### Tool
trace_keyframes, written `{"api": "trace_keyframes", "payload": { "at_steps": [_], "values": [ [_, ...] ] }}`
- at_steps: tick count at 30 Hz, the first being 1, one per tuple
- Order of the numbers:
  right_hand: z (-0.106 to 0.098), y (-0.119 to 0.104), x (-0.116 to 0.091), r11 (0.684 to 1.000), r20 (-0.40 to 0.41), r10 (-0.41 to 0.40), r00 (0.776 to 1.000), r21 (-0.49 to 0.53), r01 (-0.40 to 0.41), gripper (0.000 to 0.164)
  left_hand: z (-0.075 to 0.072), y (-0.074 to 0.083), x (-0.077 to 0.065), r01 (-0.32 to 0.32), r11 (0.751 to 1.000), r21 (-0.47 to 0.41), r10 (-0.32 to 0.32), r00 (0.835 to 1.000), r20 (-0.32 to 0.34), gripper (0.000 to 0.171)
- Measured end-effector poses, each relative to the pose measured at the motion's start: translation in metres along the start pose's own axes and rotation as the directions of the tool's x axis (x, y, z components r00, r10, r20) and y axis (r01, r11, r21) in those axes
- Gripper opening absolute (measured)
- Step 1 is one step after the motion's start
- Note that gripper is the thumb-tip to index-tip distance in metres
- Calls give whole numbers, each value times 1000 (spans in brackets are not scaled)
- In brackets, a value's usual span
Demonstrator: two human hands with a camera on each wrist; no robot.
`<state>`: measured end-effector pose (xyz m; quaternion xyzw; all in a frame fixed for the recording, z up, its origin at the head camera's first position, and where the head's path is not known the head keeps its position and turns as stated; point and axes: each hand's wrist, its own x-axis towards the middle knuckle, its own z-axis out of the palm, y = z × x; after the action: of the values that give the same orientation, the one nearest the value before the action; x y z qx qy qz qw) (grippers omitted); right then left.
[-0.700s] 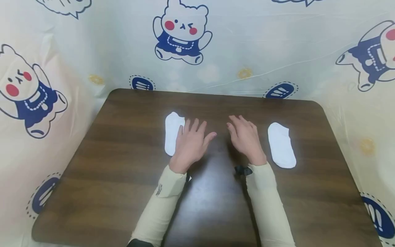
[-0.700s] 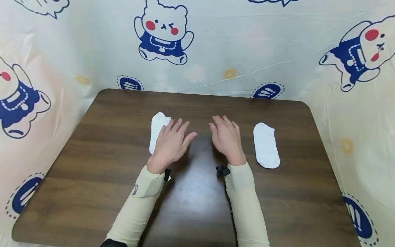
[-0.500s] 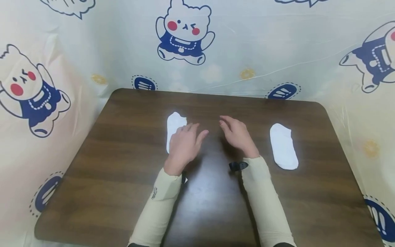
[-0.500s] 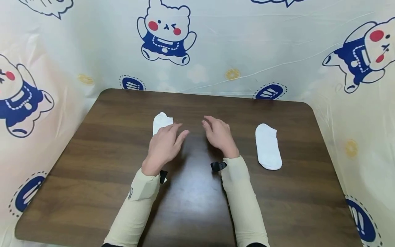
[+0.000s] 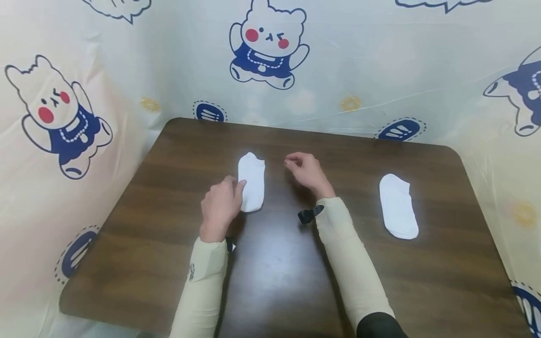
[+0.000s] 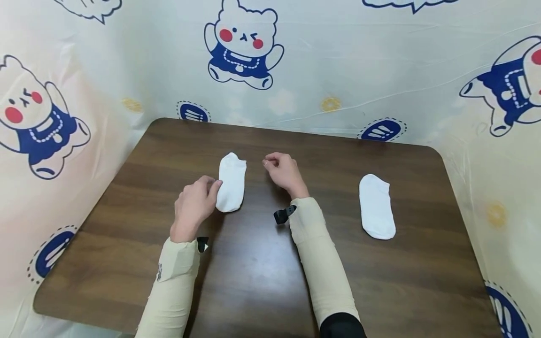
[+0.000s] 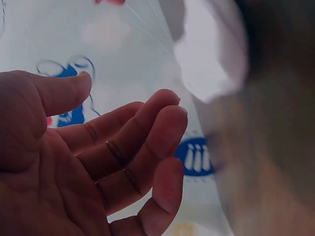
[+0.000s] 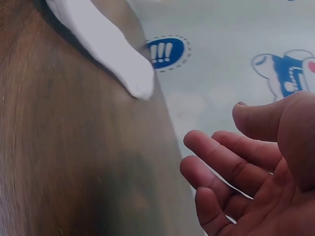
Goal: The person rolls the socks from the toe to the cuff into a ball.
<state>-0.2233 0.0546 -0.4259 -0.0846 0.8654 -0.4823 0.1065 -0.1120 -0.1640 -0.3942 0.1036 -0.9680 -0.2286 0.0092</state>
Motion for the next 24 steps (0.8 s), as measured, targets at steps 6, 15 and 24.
{"api": "trace_keyframes", "payload": {
  "at_steps": [6, 15, 24],
  "values": [
    [15, 0, 15, 998, -14, 55, 998, -3, -55, 24, 2, -20, -1, 109, 993, -46, -105, 992, 71, 41],
    [43, -9, 46, 995, -71, 99, 993, -18, -100, 20, 11, -28, 0, 182, 977, -113, -160, 970, 180, 36],
    [66, -20, 60, 977, -62, 176, 982, -111, -182, 16, 18, -38, 6, 251, 946, -206, -197, 948, 252, 28]
  ]
}}
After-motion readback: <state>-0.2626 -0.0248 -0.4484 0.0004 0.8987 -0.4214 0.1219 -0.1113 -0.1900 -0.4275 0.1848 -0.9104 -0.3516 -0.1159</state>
